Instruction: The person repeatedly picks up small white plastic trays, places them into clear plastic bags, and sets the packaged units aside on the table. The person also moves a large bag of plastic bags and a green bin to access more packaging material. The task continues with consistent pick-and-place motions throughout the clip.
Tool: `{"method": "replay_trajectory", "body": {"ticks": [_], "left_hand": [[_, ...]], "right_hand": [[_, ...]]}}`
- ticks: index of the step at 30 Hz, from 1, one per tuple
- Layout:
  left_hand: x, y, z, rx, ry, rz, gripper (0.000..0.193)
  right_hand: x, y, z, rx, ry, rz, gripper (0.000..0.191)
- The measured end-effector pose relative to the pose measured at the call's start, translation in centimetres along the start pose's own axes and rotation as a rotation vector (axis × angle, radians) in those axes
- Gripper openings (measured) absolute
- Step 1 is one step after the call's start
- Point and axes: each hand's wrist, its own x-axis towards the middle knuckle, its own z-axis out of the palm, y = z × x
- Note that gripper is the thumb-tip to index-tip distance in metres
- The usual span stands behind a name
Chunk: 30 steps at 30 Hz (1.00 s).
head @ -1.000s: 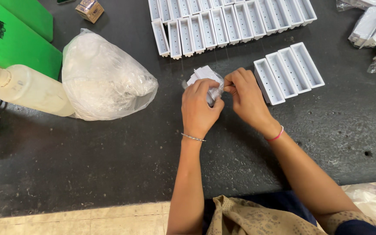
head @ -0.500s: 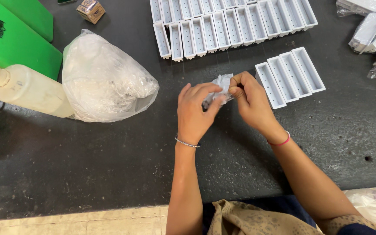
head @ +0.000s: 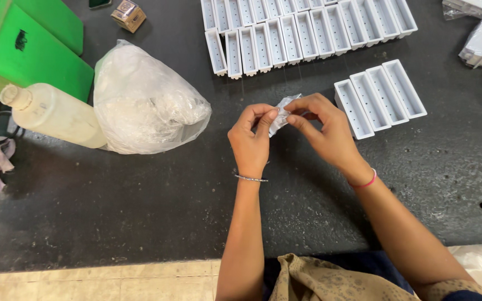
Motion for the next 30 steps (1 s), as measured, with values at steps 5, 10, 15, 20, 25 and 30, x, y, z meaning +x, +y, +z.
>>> {"method": "replay_trajectory", "body": {"ticks": [5, 10, 15, 20, 25, 30], "left_hand": [[-0.2, -0.3, 0.1, 0.044, -0.012, 0.007, 0.011], [-0.4, -0.2, 0.4, 0.104, -0.021, 0.019, 0.014], [-0.4, 0.0, 0.5, 0.123, -0.027, 0.039, 0.013], [0.1, 0.9, -0.9, 0.023, -0.260, 0.083, 0.027], [0.0, 1.8, -1.1, 0.326, -0.284, 0.212, 0.038], [-0.3, 2.0, -0.8, 0.392, -0.229, 0.232, 0.029]], "right_hand": [[-0.2, -1.1, 0.6, -0.087, 0.030, -0.031, 0.024], [-0.2, -1.2, 0.9, -0.173, 0.084, -0.027, 0.013], [-0.4, -1.1, 1.0, -0.182, 0.101, -0.033, 0.013], [-0.3, -0.8, 0.7, -0.223, 0.144, -0.053, 0.011], [-0.2, -0.8, 0.3, -0.184, 0.166, -0.022, 0.010], [-0.3, -0.6, 0.1, -0.204, 0.174, -0.037, 0.011]]}}
